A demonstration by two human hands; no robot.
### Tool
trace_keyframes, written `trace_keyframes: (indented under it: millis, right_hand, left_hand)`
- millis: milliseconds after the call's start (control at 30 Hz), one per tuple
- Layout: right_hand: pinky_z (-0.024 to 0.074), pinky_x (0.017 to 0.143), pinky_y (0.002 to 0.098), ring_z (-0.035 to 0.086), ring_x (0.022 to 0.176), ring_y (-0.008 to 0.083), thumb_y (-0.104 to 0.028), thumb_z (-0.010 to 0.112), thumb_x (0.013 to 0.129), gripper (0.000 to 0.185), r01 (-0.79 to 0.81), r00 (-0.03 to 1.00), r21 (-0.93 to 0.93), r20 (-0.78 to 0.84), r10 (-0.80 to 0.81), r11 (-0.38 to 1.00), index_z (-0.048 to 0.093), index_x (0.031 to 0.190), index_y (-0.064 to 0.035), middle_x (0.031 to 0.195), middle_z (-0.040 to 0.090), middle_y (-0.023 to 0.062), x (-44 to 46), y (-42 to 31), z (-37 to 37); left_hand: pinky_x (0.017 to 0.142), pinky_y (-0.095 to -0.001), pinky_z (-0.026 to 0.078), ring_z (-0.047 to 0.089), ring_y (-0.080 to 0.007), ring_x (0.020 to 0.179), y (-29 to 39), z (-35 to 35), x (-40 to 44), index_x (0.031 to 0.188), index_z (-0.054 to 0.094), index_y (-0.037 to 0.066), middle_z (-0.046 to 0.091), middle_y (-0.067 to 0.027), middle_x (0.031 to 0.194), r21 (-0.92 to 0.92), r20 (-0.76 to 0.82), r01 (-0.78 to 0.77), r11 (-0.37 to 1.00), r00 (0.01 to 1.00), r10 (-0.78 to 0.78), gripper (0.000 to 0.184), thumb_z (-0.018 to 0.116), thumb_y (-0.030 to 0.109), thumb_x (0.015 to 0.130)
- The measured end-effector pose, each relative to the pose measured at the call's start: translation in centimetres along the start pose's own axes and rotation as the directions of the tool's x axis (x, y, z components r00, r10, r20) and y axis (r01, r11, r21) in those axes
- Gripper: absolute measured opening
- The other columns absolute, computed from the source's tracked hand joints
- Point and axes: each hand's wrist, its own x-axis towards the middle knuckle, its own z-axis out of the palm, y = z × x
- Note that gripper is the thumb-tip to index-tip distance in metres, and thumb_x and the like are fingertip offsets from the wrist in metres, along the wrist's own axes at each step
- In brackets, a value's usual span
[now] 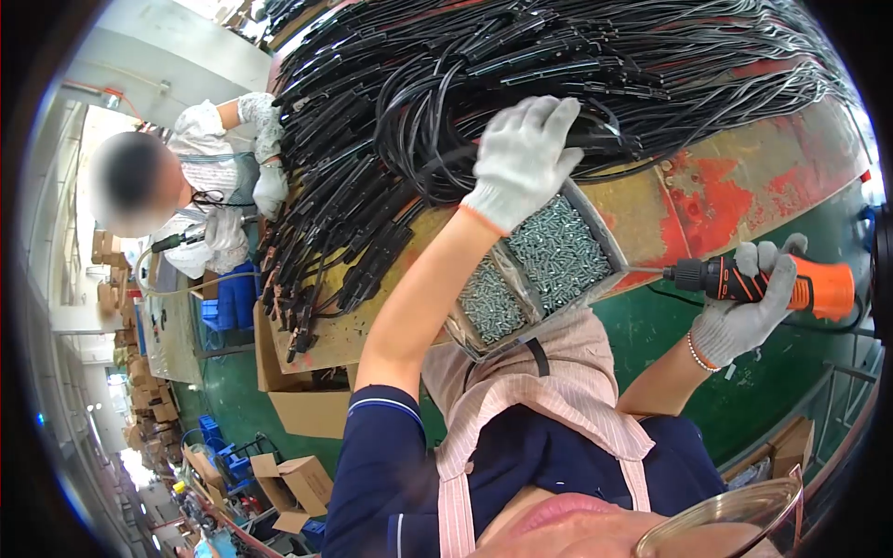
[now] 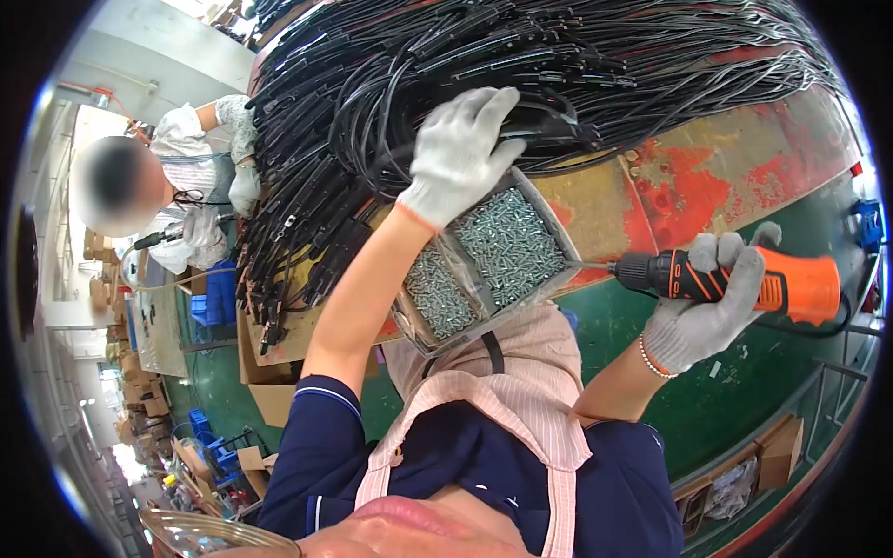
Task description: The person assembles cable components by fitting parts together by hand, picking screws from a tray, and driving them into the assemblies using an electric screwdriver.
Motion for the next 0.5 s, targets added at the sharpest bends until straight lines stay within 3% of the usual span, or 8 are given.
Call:
trace_keyframes:
  millis: [67,100,200,233,267,400,467,500]
  right_hand:
    - [0.0484,0.058,0.0268,0.056,0.072,0.0141,-0.004,0.063,0.094,0.046,-0.084,0.993,-0.132,-0.090,0.073,0.988,0.043,0.135,-0.0091,0.087,0.054,0.0076,-0.1,0.7,0.9]
    - [0.0502,0.060,0.0284,0.056,0.078,0.0166,-0.003,0.064,0.094,0.063,-0.062,0.997,-0.164,-0.064,0.052,0.985,0.033,0.148,-0.0134,0.101,0.054,0.0142,-0.8,1.4,3.2]
    - [0.0513,0.060,0.0289,0.060,0.081,0.0173,-0.003,0.066,0.092,0.077,-0.253,0.930,-0.547,0.089,0.356,0.798,0.024,0.153,-0.0200,0.105,0.054,0.0143,-2.9,4.2,4.8]
    - [0.0516,0.060,0.0302,0.060,0.074,0.0172,-0.001,0.065,0.089,0.084,-0.269,0.865,-0.669,0.147,0.479,0.692,0.018,0.156,-0.0182,0.108,0.055,0.0154,-3.6,5.1,5.6]
    - [0.0517,0.061,0.0304,0.059,0.071,0.0163,-0.001,0.065,0.088,0.085,-0.246,0.797,-0.713,0.236,0.556,0.657,0.018,0.157,-0.0169,0.108,0.055,0.0142,-4.4,6.6,5.7]
    - [0.0517,0.067,0.0284,0.058,0.079,0.0143,-0.005,0.069,0.086,0.086,-0.065,0.557,-0.791,0.477,0.680,0.608,0.023,0.158,-0.0125,0.107,0.053,0.0093,-8.0,12.3,5.5]
    - [0.0507,0.079,0.0299,0.056,0.088,0.0150,-0.010,0.072,0.084,0.082,-0.005,0.457,-0.900,0.385,0.802,0.435,0.030,0.155,-0.0095,0.111,0.056,0.0109,-8.5,12.4,6.1]
    - [0.0497,0.083,0.0314,0.056,0.090,0.0169,-0.011,0.072,0.084,0.079,0.218,0.475,-0.854,0.516,0.712,0.473,0.034,0.154,-0.0085,0.113,0.057,0.0122,-8.6,13.4,5.3]
  left_hand:
    - [0.101,-0.0496,0.045,0.059,-0.0312,0.114,-2.1,-1.5,-1.9,0.121,0.062,0.010,0.063,-0.0100,0.118,0.377,-0.078,-0.107,0.920,0.986,0.147,0.052,0.078,0.027,0.075]
    - [0.104,-0.0525,0.042,0.055,-0.0308,0.121,-2.8,-2.6,-3.1,0.124,0.062,0.011,0.062,-0.0089,0.123,0.422,-0.015,-0.043,0.905,0.998,0.055,0.054,0.077,0.029,0.075]
    - [0.106,-0.0558,0.036,0.046,-0.0321,0.130,-5.9,-3.0,-6.2,0.129,0.061,0.012,0.058,-0.0100,0.130,0.528,0.176,0.109,0.842,0.956,-0.235,0.061,0.074,0.043,0.078]
    - [0.108,-0.0546,0.035,0.042,-0.0319,0.133,-6.9,-2.4,-6.9,0.131,0.061,0.012,0.057,-0.0104,0.131,0.670,0.261,0.013,0.743,0.932,-0.252,0.063,0.071,0.048,0.080]
    - [0.107,-0.0549,0.035,0.043,-0.0319,0.131,-9.0,-0.8,-8.4,0.129,0.061,0.013,0.058,-0.0099,0.128,0.689,0.184,-0.024,0.725,0.973,-0.143,0.061,0.069,0.050,0.082]
    - [0.104,-0.0473,0.042,0.051,-0.0290,0.126,-10.3,-2.2,-7.5,0.113,0.070,0.016,0.066,-0.0058,0.118,0.345,-0.124,0.105,0.933,0.990,-0.066,0.041,0.072,0.040,0.080]
    - [0.103,-0.0478,0.044,0.056,-0.0302,0.122,-8.7,-3.1,-9.0,0.113,0.070,0.016,0.069,-0.0067,0.115,0.052,-0.315,0.308,0.950,0.908,-0.277,0.037,0.075,0.033,0.080]
    - [0.101,-0.0480,0.046,0.059,-0.0320,0.118,-7.6,-4.9,-9.9,0.113,0.070,0.013,0.071,-0.0080,0.113,0.043,-0.371,0.317,0.947,0.885,-0.280,0.036,0.076,0.027,0.081]
